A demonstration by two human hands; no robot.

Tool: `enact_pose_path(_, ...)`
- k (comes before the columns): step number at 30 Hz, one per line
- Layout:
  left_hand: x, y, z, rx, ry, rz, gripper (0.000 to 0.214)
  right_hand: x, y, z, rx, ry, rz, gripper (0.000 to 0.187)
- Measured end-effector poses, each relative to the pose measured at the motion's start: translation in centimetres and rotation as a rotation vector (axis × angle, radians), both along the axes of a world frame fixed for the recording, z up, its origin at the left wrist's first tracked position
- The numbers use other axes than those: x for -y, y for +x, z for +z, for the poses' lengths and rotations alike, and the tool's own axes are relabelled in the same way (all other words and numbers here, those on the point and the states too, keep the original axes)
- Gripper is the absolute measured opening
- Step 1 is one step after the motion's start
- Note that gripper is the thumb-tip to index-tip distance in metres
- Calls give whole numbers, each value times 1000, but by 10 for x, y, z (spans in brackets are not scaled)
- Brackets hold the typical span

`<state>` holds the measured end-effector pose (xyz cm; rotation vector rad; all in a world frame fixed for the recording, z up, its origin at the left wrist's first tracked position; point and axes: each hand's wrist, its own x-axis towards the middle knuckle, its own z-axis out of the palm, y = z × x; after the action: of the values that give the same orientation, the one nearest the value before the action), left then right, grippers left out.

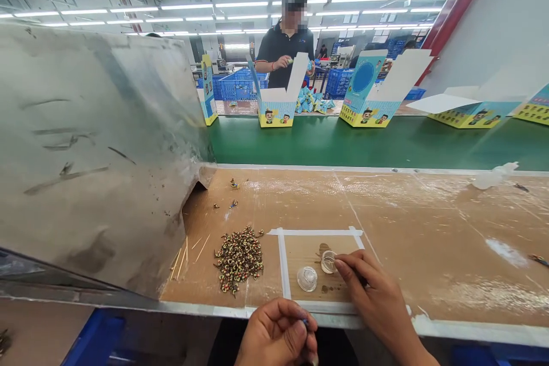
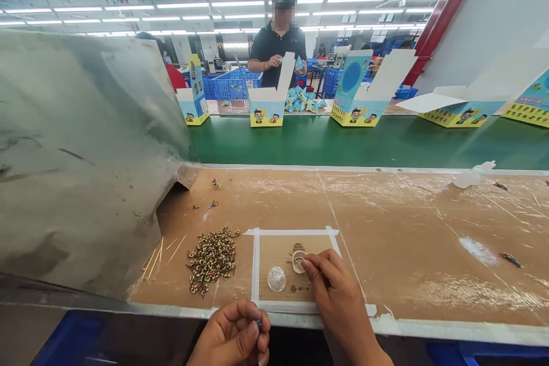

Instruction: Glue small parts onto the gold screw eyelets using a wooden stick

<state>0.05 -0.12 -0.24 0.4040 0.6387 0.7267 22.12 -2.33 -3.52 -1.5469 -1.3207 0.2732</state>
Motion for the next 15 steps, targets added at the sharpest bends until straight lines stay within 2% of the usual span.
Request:
enact_pose_path(5, 2, 6, 0, -38, 73, 100, 41, 0, -3, 3, -14, -42, -42, 44)
enact_pose_path(10, 6, 10, -6, -58, 74, 147, 44, 16, -13, 9, -72, -86, -273, 48)
enact_pose_path(12, 7, 12, -7, -58, 76, 165, 43, 25, -31, 16, -201, -90, -336, 44)
enact_pose_path(15, 11, 16, -5, -28, 100, 202, 39, 37, -69, 34, -538, -7, -326, 40)
